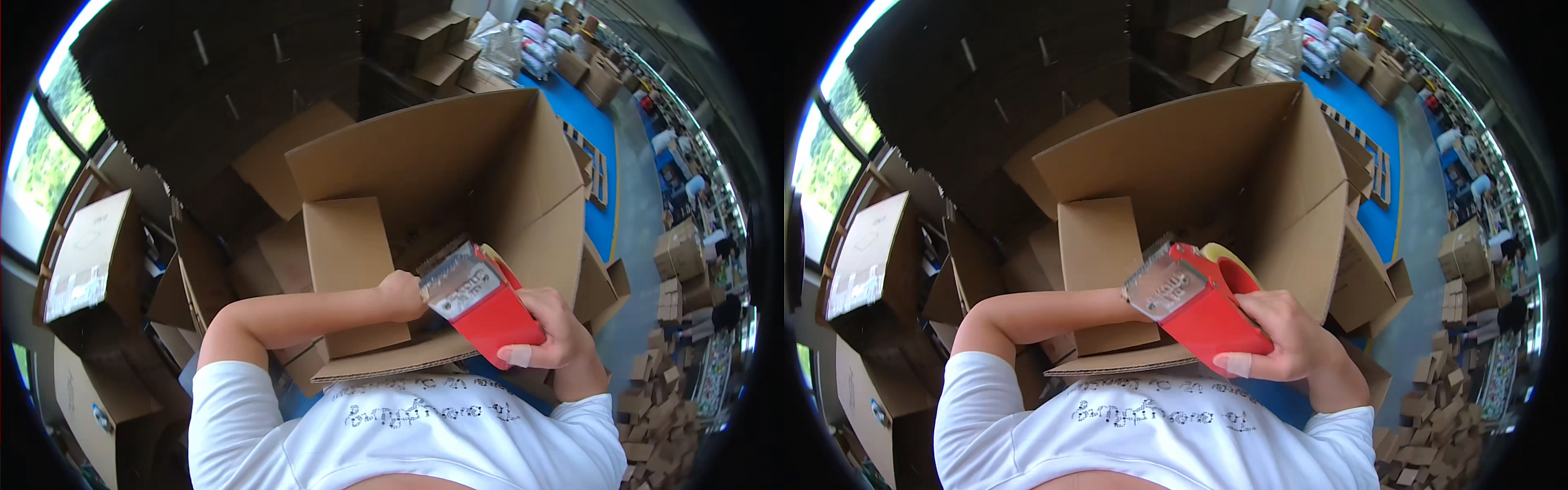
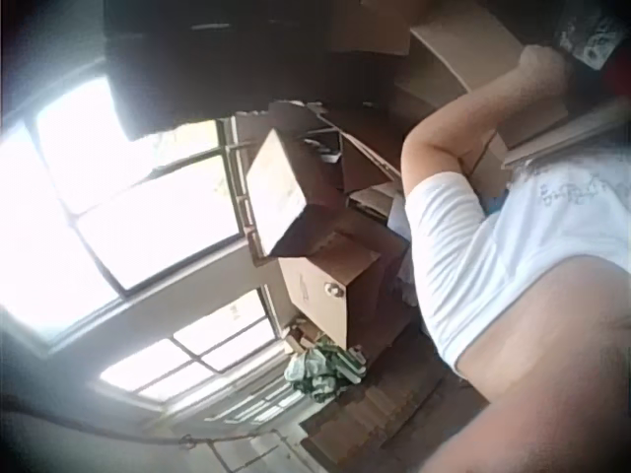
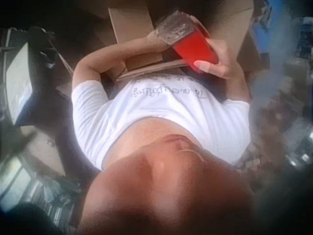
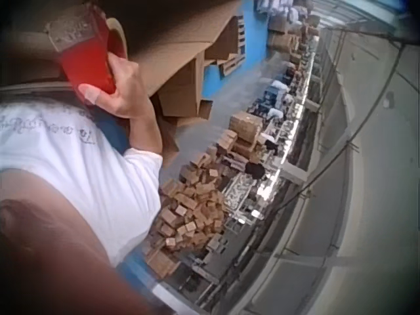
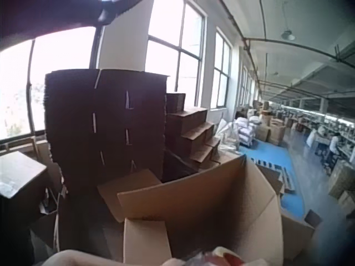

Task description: The person assembles and seals a cardboard box using a tape dispenser.

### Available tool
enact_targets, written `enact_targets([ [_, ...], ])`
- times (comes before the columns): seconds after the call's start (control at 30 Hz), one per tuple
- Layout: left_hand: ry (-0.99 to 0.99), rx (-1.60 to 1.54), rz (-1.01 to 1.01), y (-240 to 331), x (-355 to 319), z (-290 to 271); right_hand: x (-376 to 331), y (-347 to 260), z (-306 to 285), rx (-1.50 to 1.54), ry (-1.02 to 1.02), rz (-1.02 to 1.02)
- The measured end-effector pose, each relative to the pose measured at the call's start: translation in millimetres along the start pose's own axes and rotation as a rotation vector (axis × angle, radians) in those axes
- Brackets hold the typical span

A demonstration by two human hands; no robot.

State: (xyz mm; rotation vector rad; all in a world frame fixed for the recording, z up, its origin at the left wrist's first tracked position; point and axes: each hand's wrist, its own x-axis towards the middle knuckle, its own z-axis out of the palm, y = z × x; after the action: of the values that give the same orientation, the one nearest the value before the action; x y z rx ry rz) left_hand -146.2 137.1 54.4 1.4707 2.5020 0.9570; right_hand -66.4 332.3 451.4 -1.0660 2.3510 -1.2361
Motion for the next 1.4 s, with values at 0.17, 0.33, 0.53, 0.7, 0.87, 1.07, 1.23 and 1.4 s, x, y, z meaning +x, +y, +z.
enact_targets([
  [0.17, -0.016, 0.004, -0.143, 119.6, 83.1, -218.3, -22.0, 31.4, 1.3, 0.483, 0.668, -0.078],
  [0.33, -0.012, 0.282, 0.091, 119.8, 183.2, -265.1, -21.4, 66.1, -11.0, 0.365, 1.071, -0.305],
  [0.53, 0.333, 0.705, 0.384, 97.7, 325.9, -276.4, -24.6, 73.2, -0.1, 0.485, 0.98, -0.088],
  [0.7, 0.33, 0.578, 0.253, 53.0, 365.1, -229.6, -47.3, 82.2, -4.4, 0.53, 0.928, 0.099],
  [0.87, 0.462, 0.529, 0.388, 16.0, 347.9, -250.0, -53.3, 75.8, -5.5, 0.485, 0.844, 0.14],
  [1.07, 0.437, 0.559, 0.57, 0.7, 379.7, -262.9, -56.9, 75.9, -12.7, 0.341, 0.826, 0.341],
  [1.23, 0.39, 0.434, 0.567, -2.6, 379.3, -261.2, -69.4, 71.6, -7.4, 0.452, 0.929, 0.28],
  [1.4, 0.305, 0.451, 0.483, -40.9, 421.4, -287.8, -57.5, 71.0, -7.0, 0.359, 0.918, 0.357],
])
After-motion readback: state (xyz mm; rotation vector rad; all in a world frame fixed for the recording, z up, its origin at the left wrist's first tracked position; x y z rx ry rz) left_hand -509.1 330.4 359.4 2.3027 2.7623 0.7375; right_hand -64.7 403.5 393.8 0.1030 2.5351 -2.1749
